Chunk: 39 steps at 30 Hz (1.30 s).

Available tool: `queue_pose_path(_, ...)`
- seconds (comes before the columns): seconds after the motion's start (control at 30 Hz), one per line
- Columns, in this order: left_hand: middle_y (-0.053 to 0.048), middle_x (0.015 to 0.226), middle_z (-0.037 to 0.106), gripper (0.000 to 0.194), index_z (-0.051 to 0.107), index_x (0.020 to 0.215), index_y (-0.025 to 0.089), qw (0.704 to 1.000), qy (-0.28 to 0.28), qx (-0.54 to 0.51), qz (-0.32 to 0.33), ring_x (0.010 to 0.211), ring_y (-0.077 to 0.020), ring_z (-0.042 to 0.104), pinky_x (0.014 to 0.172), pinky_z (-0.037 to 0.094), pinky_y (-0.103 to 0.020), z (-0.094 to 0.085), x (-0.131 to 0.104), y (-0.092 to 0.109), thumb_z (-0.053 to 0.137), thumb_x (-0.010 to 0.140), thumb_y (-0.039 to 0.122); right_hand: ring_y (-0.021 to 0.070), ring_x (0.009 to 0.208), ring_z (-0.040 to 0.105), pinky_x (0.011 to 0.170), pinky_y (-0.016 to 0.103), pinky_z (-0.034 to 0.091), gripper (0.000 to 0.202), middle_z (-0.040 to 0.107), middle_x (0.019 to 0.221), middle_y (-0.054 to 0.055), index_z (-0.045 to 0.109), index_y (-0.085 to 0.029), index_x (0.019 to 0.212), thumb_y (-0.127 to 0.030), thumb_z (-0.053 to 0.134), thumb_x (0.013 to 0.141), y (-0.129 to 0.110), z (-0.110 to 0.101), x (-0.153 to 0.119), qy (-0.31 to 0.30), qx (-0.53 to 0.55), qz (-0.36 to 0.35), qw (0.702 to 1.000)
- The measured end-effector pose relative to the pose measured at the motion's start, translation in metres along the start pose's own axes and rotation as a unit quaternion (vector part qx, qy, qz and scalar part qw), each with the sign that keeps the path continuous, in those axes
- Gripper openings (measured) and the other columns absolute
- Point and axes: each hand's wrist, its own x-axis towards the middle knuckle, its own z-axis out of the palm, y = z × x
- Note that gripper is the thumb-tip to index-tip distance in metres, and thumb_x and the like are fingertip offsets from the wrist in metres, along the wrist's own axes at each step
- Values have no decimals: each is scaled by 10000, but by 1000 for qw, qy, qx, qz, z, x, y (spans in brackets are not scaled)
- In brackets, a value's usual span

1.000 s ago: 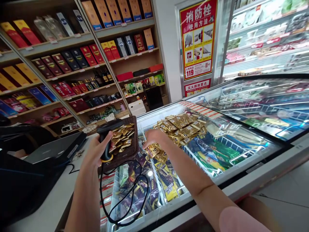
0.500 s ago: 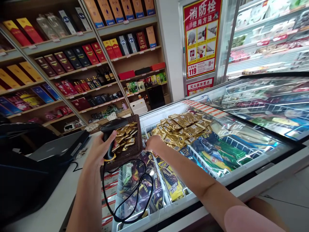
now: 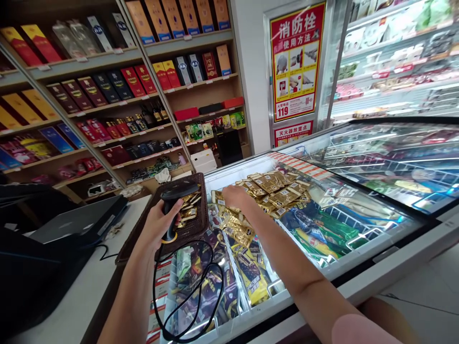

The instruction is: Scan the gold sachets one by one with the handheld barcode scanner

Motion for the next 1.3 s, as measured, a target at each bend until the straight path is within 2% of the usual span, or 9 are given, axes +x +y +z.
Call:
queue_pose_path(0.1, 42, 579, 570, 494, 560, 840, 193, 1000, -15, -8, 5, 495, -121, 548, 478, 436, -226, 3, 0, 0, 719, 692, 636, 313, 1071, 651, 808, 365, 490, 468, 679, 1151, 191, 552, -133, 1299, -74, 495, 838, 7, -20, -9, 37, 40, 11, 998)
queue_pose_path(0.2, 39, 593, 568, 489, 573, 862, 186, 999, -36, -4, 8, 523, -127, 567, 489, 447, -227, 6, -1, -1, 712, 706, 628, 297, 1045, 654, 770, 339, 472, 490, 677, 1169, 173, 518, -144, 1344, -102, 449, 860, 7, -28, -13, 63, 97, 15, 993)
queue_pose_path(0.37, 36, 602, 569, 480, 568, 845, 185, 999, -44, 3, 15, 504, -118, 562, 473, 427, -216, 10, -3, 0, 707, 712, 625, 285, 1044, 646, 758, 317, 450, 489, 681, 1160, 160, 544, -138, 1319, -113, 459, 838, 6, -27, -11, 72, 122, 27, 990)
queue_pose_path(0.6, 28, 617, 587, 499, 585, 929, 184, 999, -37, 10, 26, 508, -124, 555, 460, 404, -215, 11, -4, 0, 705, 716, 619, 283, 1023, 647, 751, 310, 441, 408, 680, 1159, 151, 573, -154, 1253, -153, 461, 861, 8, -26, -7, 88, 116, 35, 989)
queue_pose_path(0.83, 35, 594, 576, 495, 590, 910, 184, 999, -32, 31, 28, 491, -129, 557, 457, 403, -219, 12, -1, -4, 704, 709, 622, 280, 1004, 659, 740, 303, 439, 425, 698, 1111, 152, 560, -152, 1265, -128, 451, 855, 7, -27, -8, 77, 139, 47, 986)
queue_pose_path(1.07, 29, 599, 567, 479, 573, 824, 188, 999, -28, 37, 27, 493, -140, 565, 466, 425, -237, 13, -2, -2, 702, 696, 631, 276, 1068, 636, 776, 292, 439, 464, 666, 1210, 160, 558, -136, 1286, -100, 465, 833, 12, -25, -5, 102, 155, 41, 982)
queue_pose_path(1.3, 23, 619, 560, 465, 596, 851, 188, 998, -46, 34, 40, 505, -149, 563, 465, 436, -247, 15, -2, -4, 709, 697, 612, 263, 1076, 629, 746, 275, 440, 482, 668, 1214, 144, 571, -143, 1292, -97, 463, 825, 14, -32, -10, 96, 187, 51, 976)
